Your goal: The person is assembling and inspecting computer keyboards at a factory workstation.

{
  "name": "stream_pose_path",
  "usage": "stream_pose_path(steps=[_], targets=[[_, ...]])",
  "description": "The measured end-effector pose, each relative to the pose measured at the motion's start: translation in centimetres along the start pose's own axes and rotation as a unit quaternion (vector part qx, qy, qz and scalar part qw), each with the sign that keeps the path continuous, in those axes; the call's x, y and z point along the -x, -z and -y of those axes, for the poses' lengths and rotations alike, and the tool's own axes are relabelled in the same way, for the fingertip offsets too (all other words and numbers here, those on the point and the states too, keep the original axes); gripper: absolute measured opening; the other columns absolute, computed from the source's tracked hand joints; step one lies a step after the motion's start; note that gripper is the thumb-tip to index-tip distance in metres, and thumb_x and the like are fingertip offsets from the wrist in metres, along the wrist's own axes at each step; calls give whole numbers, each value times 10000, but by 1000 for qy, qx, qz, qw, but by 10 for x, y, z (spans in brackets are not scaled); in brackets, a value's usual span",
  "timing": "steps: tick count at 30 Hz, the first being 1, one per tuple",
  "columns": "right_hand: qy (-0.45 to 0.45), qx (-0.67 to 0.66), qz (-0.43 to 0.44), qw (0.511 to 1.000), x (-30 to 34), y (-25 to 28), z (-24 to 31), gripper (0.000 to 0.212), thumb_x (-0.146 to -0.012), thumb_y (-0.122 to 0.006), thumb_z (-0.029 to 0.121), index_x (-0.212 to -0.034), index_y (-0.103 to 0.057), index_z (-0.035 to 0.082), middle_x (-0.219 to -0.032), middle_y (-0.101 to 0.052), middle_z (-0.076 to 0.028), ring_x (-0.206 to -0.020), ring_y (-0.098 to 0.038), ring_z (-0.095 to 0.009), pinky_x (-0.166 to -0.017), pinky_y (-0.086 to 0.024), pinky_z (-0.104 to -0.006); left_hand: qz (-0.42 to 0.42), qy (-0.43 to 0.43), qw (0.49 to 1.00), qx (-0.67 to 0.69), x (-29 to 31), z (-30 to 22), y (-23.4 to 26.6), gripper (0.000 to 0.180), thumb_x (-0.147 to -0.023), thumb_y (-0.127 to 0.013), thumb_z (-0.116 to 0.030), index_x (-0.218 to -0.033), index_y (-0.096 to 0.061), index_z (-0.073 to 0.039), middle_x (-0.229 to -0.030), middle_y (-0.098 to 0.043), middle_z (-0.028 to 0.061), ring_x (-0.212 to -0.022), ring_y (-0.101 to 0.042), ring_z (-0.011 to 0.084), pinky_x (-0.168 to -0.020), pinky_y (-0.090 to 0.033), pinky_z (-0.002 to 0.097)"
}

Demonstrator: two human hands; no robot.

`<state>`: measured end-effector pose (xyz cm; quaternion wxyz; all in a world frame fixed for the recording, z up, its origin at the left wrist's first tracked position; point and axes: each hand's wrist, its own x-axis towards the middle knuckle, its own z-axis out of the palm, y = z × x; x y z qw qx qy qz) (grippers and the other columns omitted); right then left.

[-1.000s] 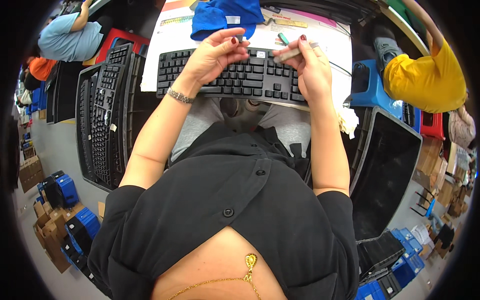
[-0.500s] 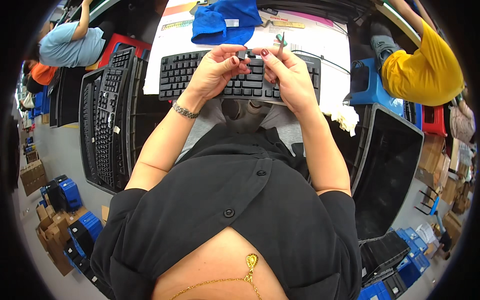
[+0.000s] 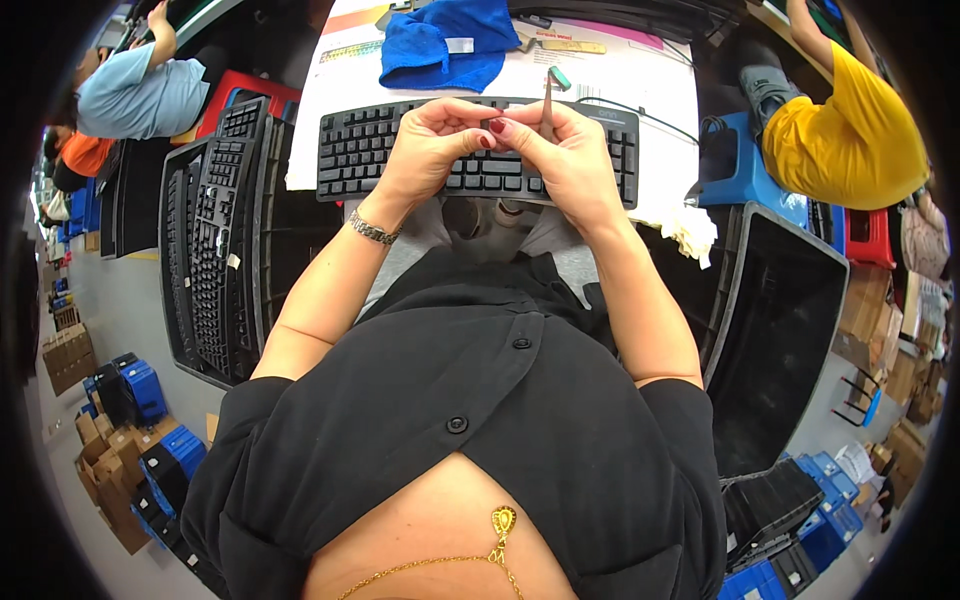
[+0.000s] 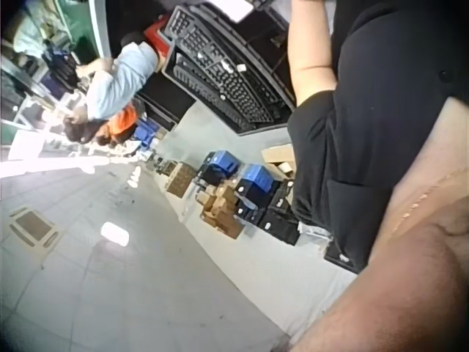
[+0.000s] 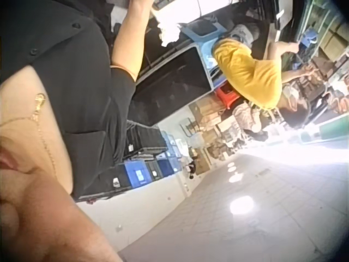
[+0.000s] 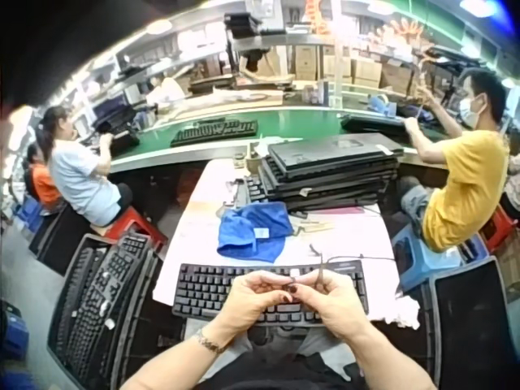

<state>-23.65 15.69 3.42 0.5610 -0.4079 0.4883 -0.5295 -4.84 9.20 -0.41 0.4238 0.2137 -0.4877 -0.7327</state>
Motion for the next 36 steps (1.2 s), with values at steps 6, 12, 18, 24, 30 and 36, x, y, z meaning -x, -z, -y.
stream_pose_path(steps=[6,12,18,24,30,36], targets=[[8,1,13,1000,0,6,-1,170,-1004,-703,96,-1126,-745,-15,-832,-684,-47,-667,-498,-61,-595,-378,-172,4,20,999,31,2,1,2,257,-912,-735,62,-1166,-712,25,-1037,-761,145,-915,-754,194,-876,-613,253],[4,-26,4,1000,2,5,-3,170,-1019,-669,68,-1140,-742,-26,-838,-678,-56,-661,-485,-61,-589,-371,-172,0,21,1000,9,3,0,0,264,-913,-737,59,-1174,-712,24,-1052,-762,144,-923,-752,182,-877,-612,248],[-8,-52,8,999,5,3,-3,194,-1033,-637,58,-1169,-734,-42,-844,-670,-63,-659,-467,-60,-589,-366,-175,-4,8,1000,13,5,3,2,274,-915,-738,54,-1186,-707,23,-1077,-761,147,-945,-750,178,-889,-613,250],[-11,-61,13,998,3,6,-8,219,-1010,-675,112,-1173,-749,-15,-851,-707,-67,-694,-528,-57,-611,-418,-169,-4,15,1000,0,6,-1,1,335,-918,-735,50,-1249,-689,21,-1105,-759,146,-971,-748,183,-915,-612,261],[-24,-37,12,999,3,-4,-8,268,-1024,-622,78,-1246,-715,-41,-854,-663,-57,-683,-458,-64,-606,-352,-174,-22,22,999,6,14,-4,5,378,-942,-716,16,-1318,-672,10,-1085,-760,112,-977,-742,171,-928,-604,250],[-34,-24,18,999,4,11,-25,266,-1024,-630,88,-1242,-710,-39,-850,-647,-70,-675,-474,-81,-612,-369,-179,-62,-5,998,-6,32,-6,26,194,-980,-668,-28,-1158,-720,31,-1009,-753,125,-860,-710,159,-816,-603,261]])
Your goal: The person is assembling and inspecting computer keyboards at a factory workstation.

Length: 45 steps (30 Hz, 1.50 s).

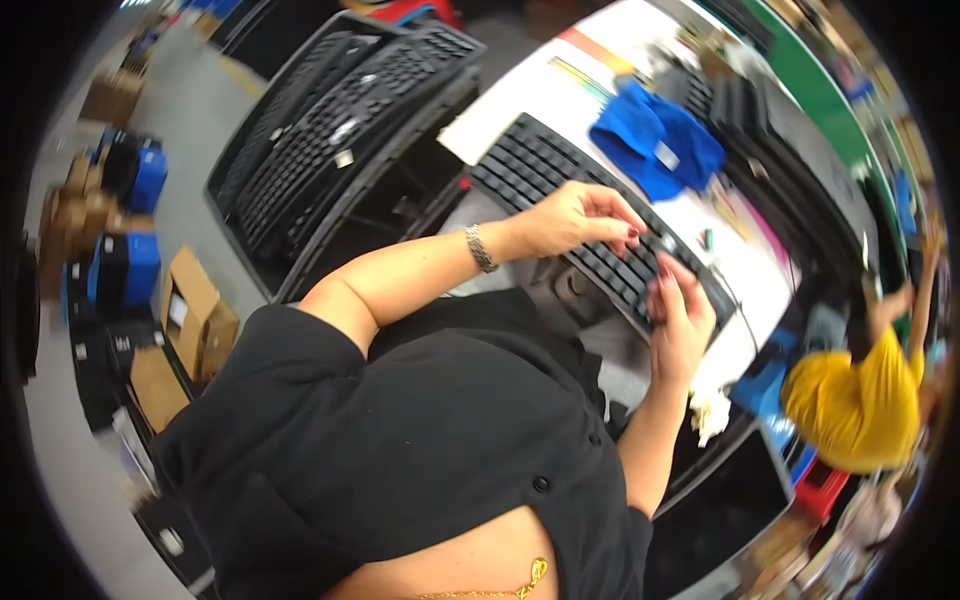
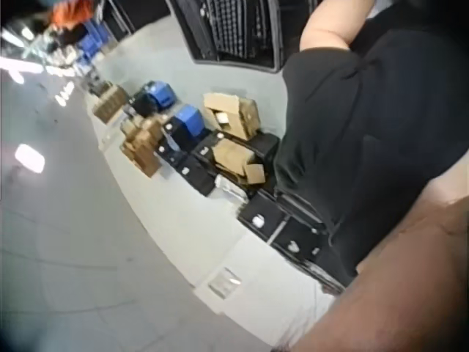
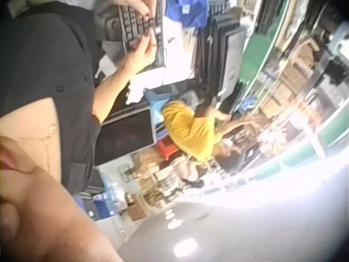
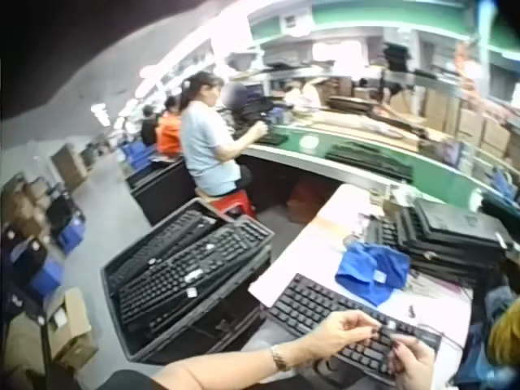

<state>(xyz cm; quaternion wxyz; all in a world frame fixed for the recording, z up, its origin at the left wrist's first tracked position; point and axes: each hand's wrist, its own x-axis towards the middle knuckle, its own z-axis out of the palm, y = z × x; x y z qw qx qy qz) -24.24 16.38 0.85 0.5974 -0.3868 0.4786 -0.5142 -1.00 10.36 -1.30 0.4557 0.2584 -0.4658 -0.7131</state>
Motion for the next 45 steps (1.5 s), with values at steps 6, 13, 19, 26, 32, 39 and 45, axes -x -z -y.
stream_pose_path(steps=[6,13,19,26,32,39,45], targets=[[-14,24,46,999,-5,-18,0,263,-1046,-605,96,-1240,-703,-52,-848,-652,-68,-660,-468,-71,-605,-361,-177,-120,-14,992,-32,51,-37,55,139,-1003,-652,-85,-1059,-704,31,-933,-738,122,-785,-683,151,-742,-584,250],[-36,12,66,997,-13,-63,9,270,-1057,-586,127,-1213,-713,-52,-853,-665,-67,-651,-470,-68,-602,-366,-179,-368,-62,850,-372,139,-124,134,158,-996,-651,-101,-1092,-737,-9,-962,-753,73,-821,-682,115,-764,-567,238],[-73,151,109,980,-6,-91,12,283,-1062,-577,161,-1182,-728,-47,-850,-674,-46,-642,-467,-62,-596,-372,-184,-521,-106,673,-514,239,-171,212,208,-996,-663,-213,-1086,-766,-57,-945,-765,54,-778,-660,155,-724,-525,281],[-121,264,224,931,0,-130,0,297,-1068,-572,176,-1181,-732,-47,-824,-673,-19,-634,-462,-44,-592,-367,-175,-601,48,454,-656,353,-195,253,214,-992,-625,-220,-1056,-728,-44,-983,-746,124,-841,-688,293,-773,-543,402],[-122,317,264,903,-2,-155,-8,302,-1070,-566,182,-1192,-738,-34,-815,-674,-9,-620,-454,-38,-587,-359,-177,-649,183,348,-651,421,-183,259,190,-967,-601,-199,-1014,-720,-58,-961,-743,155,-855,-687,375,-772,-539,462],[-97,376,306,869,-3,-180,-12,265,-1047,-587,170,-1140,-749,-18,-882,-688,-22,-670,-521,-91,-619,-423,-224,-677,205,387,-592,435,-172,276,243,-974,-582,-247,-1020,-734,-64,-976,-759,161,-870,-696,381,-786,-542,462],[-84,396,330,853,-8,-177,-16,257,-1019,-605,177,-1057,-736,-41,-971,-708,-75,-807,-637,-182,-735,-491,-282,-657,265,400,-582,456,-155,326,336,-964,-605,-368,-1107,-769,-113,-1046,-780,118,-936,-715,350,-827,-553,424]])
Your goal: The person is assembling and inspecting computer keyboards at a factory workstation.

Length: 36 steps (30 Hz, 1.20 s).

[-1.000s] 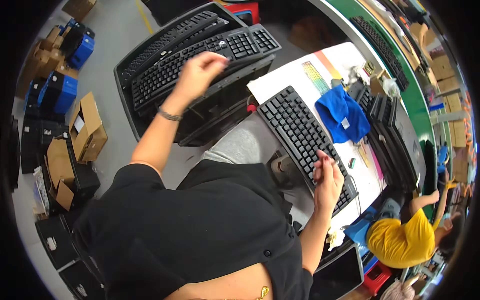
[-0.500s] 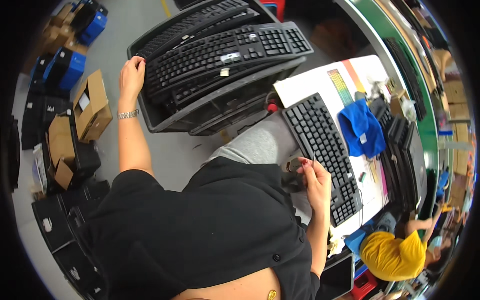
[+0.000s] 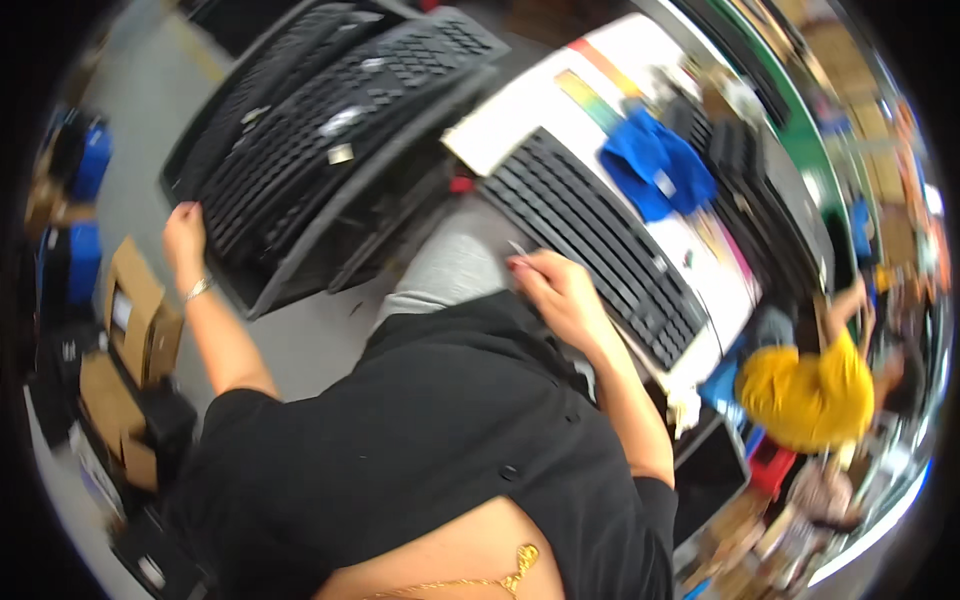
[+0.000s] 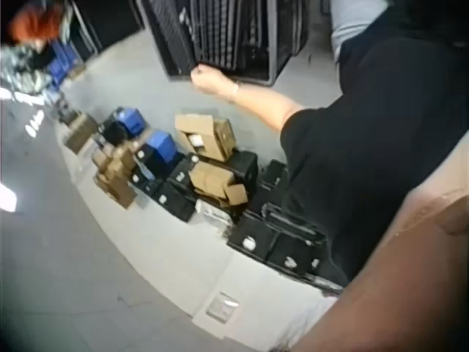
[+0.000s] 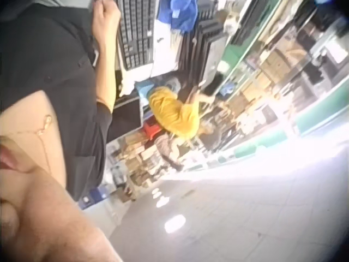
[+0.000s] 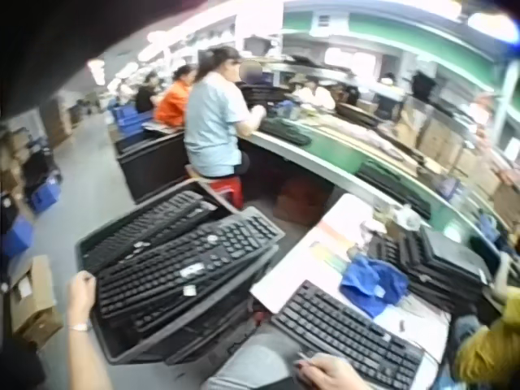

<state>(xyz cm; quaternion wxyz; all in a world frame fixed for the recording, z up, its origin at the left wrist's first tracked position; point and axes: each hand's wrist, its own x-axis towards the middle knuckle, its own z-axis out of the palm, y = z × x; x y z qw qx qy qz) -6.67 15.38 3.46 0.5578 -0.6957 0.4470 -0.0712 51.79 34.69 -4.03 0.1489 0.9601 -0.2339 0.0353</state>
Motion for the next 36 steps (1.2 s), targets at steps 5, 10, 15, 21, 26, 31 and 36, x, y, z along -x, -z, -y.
stream_pose_path(steps=[5,10,15,21,26,31,36], targets=[[17,4,-34,999,10,5,-8,281,-1001,-617,197,-1037,-710,-65,-956,-726,-133,-808,-655,-269,-754,-516,-355,17,-47,995,-85,-16,12,-11,362,-973,-598,-408,-1092,-782,-119,-1040,-783,116,-918,-706,371,-815,-555,435],[18,0,-34,999,16,9,-16,286,-1001,-610,198,-1021,-709,-69,-935,-723,-149,-816,-659,-282,-756,-519,-365,17,-56,994,-90,-21,6,-5,409,-982,-597,-441,-1069,-784,-89,-1017,-786,119,-891,-702,387,-808,-552,435],[29,-4,-32,999,13,12,-21,290,-1008,-604,205,-1014,-706,-67,-935,-706,-152,-811,-649,-293,-753,-518,-372,-11,-83,995,-62,-28,-20,8,426,-983,-608,-454,-1066,-784,-75,-1005,-787,118,-877,-705,377,-803,-552,426],[160,131,-44,977,-9,23,-15,295,-1042,-574,215,-1013,-708,-46,-912,-633,-145,-791,-611,-283,-742,-505,-377,-50,-154,982,93,-12,-111,27,367,-971,-655,-420,-1096,-785,-101,-959,-785,77,-844,-707,283,-798,-550,363],[122,113,-33,986,-55,44,57,282,-1064,-580,217,-1047,-738,-16,-800,-614,-59,-689,-555,-158,-642,-455,-289,15,-221,952,210,-16,-172,48,304,-957,-707,-306,-1120,-767,-57,-924,-765,52,-786,-668,183,-760,-527,298],[154,7,-44,987,-139,44,120,277,-1031,-607,220,-1023,-734,-26,-736,-679,-19,-613,-554,-97,-585,-458,-231,115,-311,907,261,-20,-235,29,363,-923,-752,-212,-1232,-729,-23,-1141,-771,79,-972,-710,186,-869,-551,296],[213,-75,-25,974,-237,17,157,309,-1028,-655,259,-1087,-754,-28,-837,-699,-63,-716,-607,-104,-635,-486,-211,140,-370,879,267,-41,-274,-24,428,-882,-782,-204,-1255,-715,-3,-1240,-744,117,-1070,-713,243,-937,-559,352]])
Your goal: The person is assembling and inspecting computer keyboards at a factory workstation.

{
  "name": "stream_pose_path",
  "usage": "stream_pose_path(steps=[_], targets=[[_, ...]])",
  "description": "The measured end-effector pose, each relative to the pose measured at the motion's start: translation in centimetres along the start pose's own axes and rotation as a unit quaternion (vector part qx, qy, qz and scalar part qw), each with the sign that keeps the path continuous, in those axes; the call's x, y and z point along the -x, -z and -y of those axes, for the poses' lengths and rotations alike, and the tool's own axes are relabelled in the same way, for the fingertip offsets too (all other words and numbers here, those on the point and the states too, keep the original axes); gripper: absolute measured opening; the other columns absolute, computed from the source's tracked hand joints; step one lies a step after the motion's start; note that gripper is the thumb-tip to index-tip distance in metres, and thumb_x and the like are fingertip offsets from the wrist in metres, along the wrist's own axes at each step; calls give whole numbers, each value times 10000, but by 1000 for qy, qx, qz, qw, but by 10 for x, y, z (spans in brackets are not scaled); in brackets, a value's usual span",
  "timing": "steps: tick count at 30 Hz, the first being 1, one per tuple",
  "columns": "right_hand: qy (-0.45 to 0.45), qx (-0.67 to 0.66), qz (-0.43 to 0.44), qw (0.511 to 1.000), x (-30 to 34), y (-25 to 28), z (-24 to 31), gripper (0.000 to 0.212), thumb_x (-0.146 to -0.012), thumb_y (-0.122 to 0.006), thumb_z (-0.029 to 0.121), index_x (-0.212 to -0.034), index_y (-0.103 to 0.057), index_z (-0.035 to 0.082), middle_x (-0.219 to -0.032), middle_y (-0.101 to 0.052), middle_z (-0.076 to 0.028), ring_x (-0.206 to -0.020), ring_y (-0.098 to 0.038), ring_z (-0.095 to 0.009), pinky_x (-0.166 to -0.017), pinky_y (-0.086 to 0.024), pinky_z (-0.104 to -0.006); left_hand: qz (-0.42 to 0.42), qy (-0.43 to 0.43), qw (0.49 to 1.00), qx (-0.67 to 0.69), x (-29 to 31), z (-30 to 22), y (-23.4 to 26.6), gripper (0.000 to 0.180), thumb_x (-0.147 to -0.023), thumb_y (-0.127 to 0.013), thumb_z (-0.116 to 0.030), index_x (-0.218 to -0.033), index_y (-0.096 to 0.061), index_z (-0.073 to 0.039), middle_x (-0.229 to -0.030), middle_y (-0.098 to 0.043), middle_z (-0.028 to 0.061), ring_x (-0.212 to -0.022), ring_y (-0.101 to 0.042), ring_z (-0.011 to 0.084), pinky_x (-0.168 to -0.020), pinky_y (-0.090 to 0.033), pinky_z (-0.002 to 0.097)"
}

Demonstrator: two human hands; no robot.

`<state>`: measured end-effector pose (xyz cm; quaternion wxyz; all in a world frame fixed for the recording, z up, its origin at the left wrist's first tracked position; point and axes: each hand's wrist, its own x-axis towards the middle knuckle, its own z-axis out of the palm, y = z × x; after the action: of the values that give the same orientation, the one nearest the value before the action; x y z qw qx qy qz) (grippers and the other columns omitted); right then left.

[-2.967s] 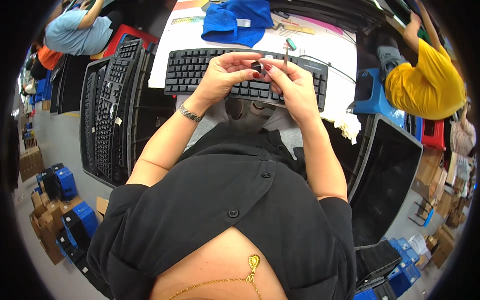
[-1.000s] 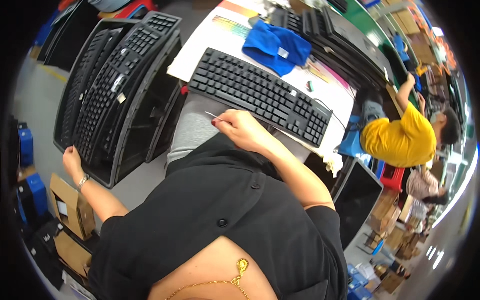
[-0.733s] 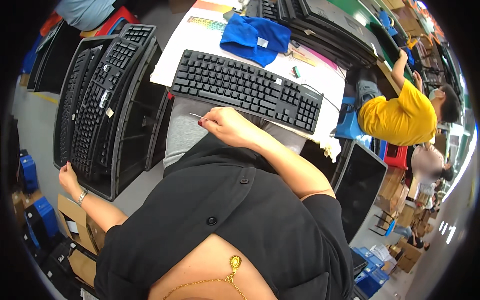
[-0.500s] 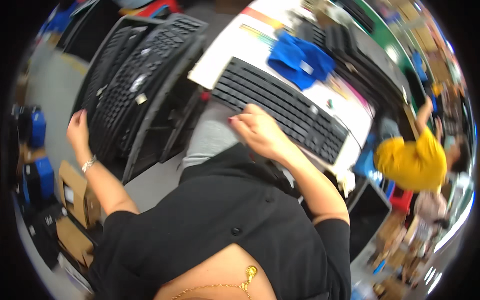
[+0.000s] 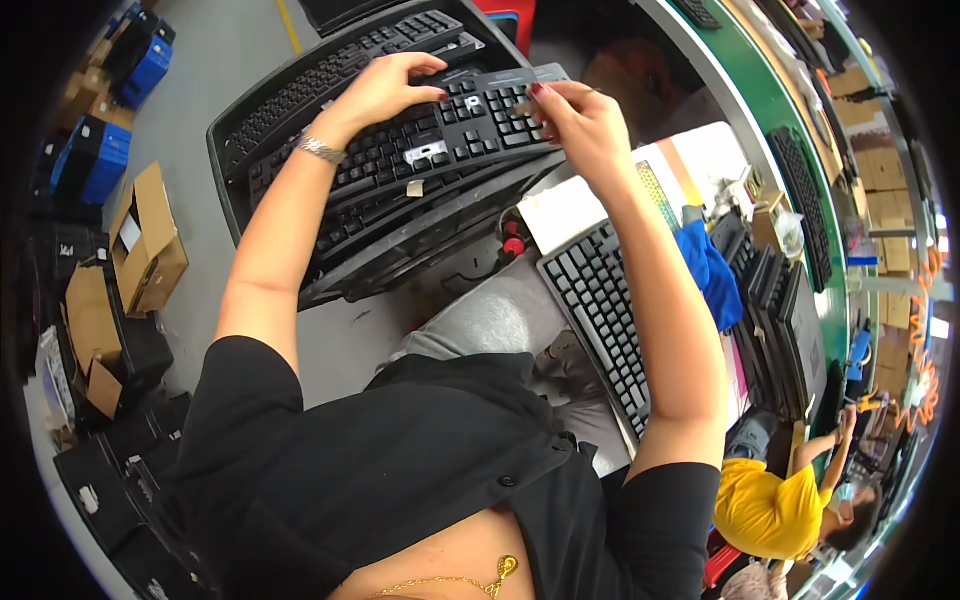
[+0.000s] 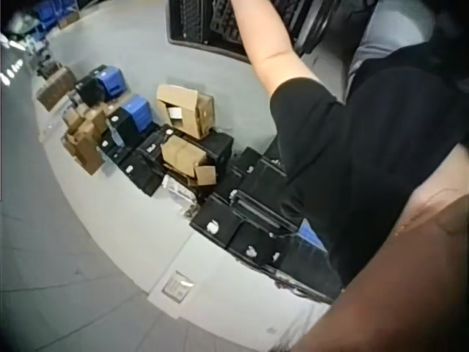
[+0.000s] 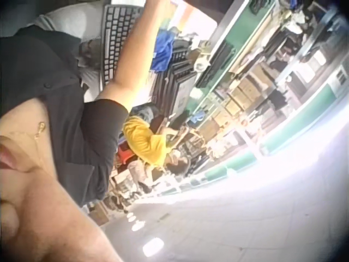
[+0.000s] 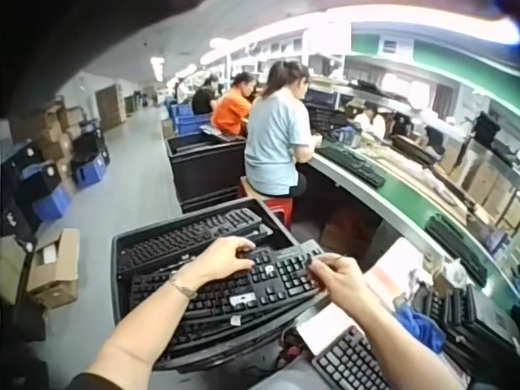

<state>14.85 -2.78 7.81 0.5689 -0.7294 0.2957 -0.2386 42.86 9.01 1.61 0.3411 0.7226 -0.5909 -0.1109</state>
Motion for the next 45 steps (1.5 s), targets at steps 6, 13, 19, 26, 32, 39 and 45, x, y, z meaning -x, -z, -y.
stream_pose_path(steps=[6,13,19,26,32,39,45], targets=[[26,118,-69,990,-70,-42,-25,267,-982,-652,223,-1028,-780,-7,-860,-772,-56,-637,-618,-116,-623,-503,-237,-4,17,1000,9,-16,-6,-35,418,-873,-780,-256,-1209,-739,-10,-1174,-764,152,-980,-740,289,-889,-573,366],[19,142,-78,987,-94,-59,-35,280,-959,-654,229,-1026,-780,-12,-808,-766,-61,-633,-633,-149,-637,-511,-261,-50,28,997,43,-12,-6,-46,341,-884,-756,-253,-1132,-772,-20,-1086,-774,137,-879,-734,306,-815,-579,382],[21,169,-84,982,-96,-63,-37,287,-946,-652,235,-997,-782,-15,-783,-762,-67,-623,-628,-164,-628,-508,-279,-93,-24,994,-43,-13,1,-55,244,-893,-730,-216,-1040,-785,-30,-990,-771,101,-803,-717,309,-756,-576,395],[37,187,-82,978,-99,-67,-40,288,-938,-652,244,-969,-785,-10,-749,-745,-61,-603,-615,-168,-610,-501,-292,-172,-105,969,-142,-16,9,-70,222,-906,-739,-215,-1047,-775,-47,-1048,-777,37,-841,-716,276,-770,-569,359],[42,237,-62,969,-101,-70,-42,280,-946,-650,224,-965,-772,-27,-725,-730,-70,-574,-617,-163,-584,-502,-282,-165,-85,975,-124,-13,9,-70,190,-917,-725,-191,-1030,-769,-45,-1066,-774,48,-861,-719,272,-775,-569,353],[-86,-3,-114,990,-98,-45,-54,203,-958,-693,156,-969,-749,-39,-748,-712,-84,-610,-673,-136,-588,-555,-227,-140,-97,985,-31,-26,-5,-77,278,-920,-726,-263,-1070,-772,-33,-1071,-757,131,-924,-718,322,-817,-570,399],[-174,-10,-121,977,-141,-59,-99,93,-751,-779,137,-663,-770,108,-577,-702,-56,-495,-679,-175,-532,-573,-312,-72,-35,996,-34,-26,-11,-67,254,-951,-741,-205,-1114,-779,-14,-1063,-785,107,-894,-737,236,-802,-568,308]])
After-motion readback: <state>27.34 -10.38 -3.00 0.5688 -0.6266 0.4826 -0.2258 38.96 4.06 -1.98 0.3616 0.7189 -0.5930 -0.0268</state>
